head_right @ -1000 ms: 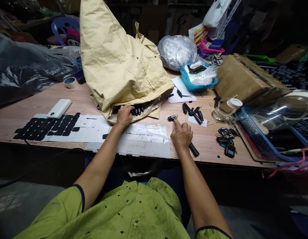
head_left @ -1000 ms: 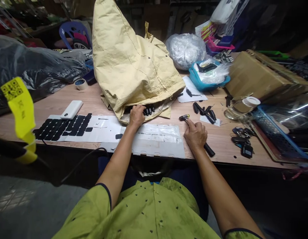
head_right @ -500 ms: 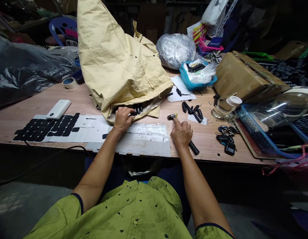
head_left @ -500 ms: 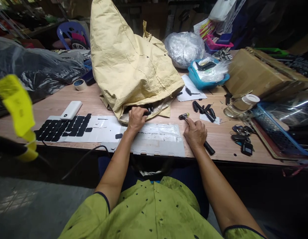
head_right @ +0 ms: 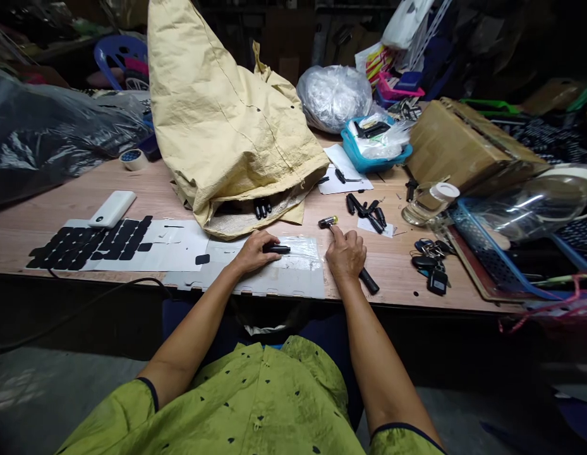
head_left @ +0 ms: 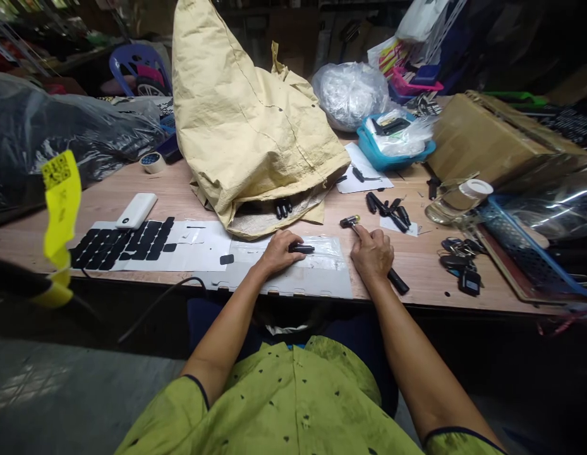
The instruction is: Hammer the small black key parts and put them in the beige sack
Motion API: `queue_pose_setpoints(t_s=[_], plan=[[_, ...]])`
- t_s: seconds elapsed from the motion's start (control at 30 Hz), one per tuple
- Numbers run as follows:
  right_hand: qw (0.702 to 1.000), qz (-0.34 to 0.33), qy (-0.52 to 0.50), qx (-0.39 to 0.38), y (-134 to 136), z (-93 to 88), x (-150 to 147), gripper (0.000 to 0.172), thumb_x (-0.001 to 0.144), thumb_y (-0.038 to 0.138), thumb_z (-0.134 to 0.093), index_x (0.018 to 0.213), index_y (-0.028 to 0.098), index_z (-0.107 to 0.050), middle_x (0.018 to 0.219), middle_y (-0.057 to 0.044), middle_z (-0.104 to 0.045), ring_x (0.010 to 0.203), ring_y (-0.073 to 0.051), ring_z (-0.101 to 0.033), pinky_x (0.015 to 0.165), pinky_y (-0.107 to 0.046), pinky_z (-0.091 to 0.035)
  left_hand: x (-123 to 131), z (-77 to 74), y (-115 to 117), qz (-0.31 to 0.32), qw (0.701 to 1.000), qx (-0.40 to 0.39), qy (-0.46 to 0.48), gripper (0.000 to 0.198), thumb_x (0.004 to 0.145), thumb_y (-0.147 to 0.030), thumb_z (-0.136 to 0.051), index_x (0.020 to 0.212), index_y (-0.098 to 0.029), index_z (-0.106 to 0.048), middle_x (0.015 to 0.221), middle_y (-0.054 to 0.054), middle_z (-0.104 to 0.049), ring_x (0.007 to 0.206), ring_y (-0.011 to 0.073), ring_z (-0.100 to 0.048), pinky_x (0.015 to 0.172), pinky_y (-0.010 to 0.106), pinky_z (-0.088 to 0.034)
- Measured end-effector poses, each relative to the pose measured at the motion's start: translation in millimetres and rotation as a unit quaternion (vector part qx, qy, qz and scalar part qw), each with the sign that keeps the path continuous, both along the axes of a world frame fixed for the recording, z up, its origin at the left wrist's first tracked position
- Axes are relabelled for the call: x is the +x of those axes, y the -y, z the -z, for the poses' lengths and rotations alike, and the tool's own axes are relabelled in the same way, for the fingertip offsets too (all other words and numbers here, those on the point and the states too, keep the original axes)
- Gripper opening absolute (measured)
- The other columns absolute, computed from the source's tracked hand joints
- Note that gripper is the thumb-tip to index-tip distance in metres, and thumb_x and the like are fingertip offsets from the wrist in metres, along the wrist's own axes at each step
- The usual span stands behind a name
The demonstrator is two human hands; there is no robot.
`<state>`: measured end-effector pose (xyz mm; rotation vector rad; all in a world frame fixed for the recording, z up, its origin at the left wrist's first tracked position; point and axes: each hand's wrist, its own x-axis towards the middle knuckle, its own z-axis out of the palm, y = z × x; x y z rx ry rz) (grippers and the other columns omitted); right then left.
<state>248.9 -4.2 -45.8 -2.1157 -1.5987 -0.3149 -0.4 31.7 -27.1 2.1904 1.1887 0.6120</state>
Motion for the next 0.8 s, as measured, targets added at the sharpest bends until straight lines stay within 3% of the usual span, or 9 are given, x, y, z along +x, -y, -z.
queue_pose_setpoints(t_s=[0.13,0.37,0.47,0.63,0.8], plan=[[1.0,-0.001,-0.01,-0.01,-1.4,1.0,2.4,0.038,0.092,0.017,-0.05,0.119,0.027,-0.074,0.088,-0.008,-0.052,0.08,-0.02,-0.039,0.065,-0.031,-0.022,2.4,2.1,1.3,-0.016,1.0,-0.005,0.002,0.016,0.08,-0.025,-0.076,0.095,-0.021,-0.073,0.096,0.004,-0.068,0.099,0.0241,-0.056,0.092,0.039,-0.046],[0.998,-0.049,-0.034,-0.019,5.6,-11.1,3.8,0.041,0.095,0.016,-0.046,0.125,0.027,-0.071,0.087,-0.007,-0.054,0.081,-0.021,-0.046,0.065,-0.03,-0.031,5.1,4.8,-1.3,-0.006,1.0,0.003,-0.013,0.015,0.085,-0.03,-0.072,0.098,-0.024,-0.076,0.095,0.004,-0.067,0.098,0.0236,-0.054,0.091,0.038,-0.046],[0.99,-0.1,-0.094,0.023,23.9,-19.2,-12.7,0.044,0.097,0.02,-0.043,0.133,0.026,-0.066,0.091,-0.007,-0.058,0.084,-0.021,-0.054,0.07,-0.03,-0.042,6.6,4.4,-0.5,0.007,1.0,0.016,-0.024,0.018,0.088,-0.034,-0.069,0.1,-0.025,-0.078,0.095,0.005,-0.066,0.097,0.0233,-0.054,0.092,0.038,-0.045],[0.946,-0.258,-0.192,0.035,54.0,-23.2,-46.5,0.041,0.099,0.027,-0.042,0.131,0.026,-0.067,0.095,-0.007,-0.066,0.087,-0.02,-0.063,0.081,-0.033,-0.052,10.6,4.3,0.8,-0.003,0.999,0.02,-0.036,0.019,0.088,-0.034,-0.07,0.102,-0.026,-0.079,0.093,0.005,-0.065,0.097,0.0234,-0.053,0.092,0.038,-0.044],[0.941,-0.268,-0.204,0.024,61.0,-22.9,-56.9,0.039,0.1,0.028,-0.043,0.129,0.027,-0.069,0.089,-0.006,-0.066,0.081,-0.019,-0.063,0.079,-0.033,-0.053,12.6,5.1,-0.9,-0.015,1.0,-0.01,-0.023,0.018,0.084,-0.033,-0.074,0.1,-0.027,-0.079,0.093,0.003,-0.066,0.097,0.0224,-0.053,0.09,0.036,-0.044]])
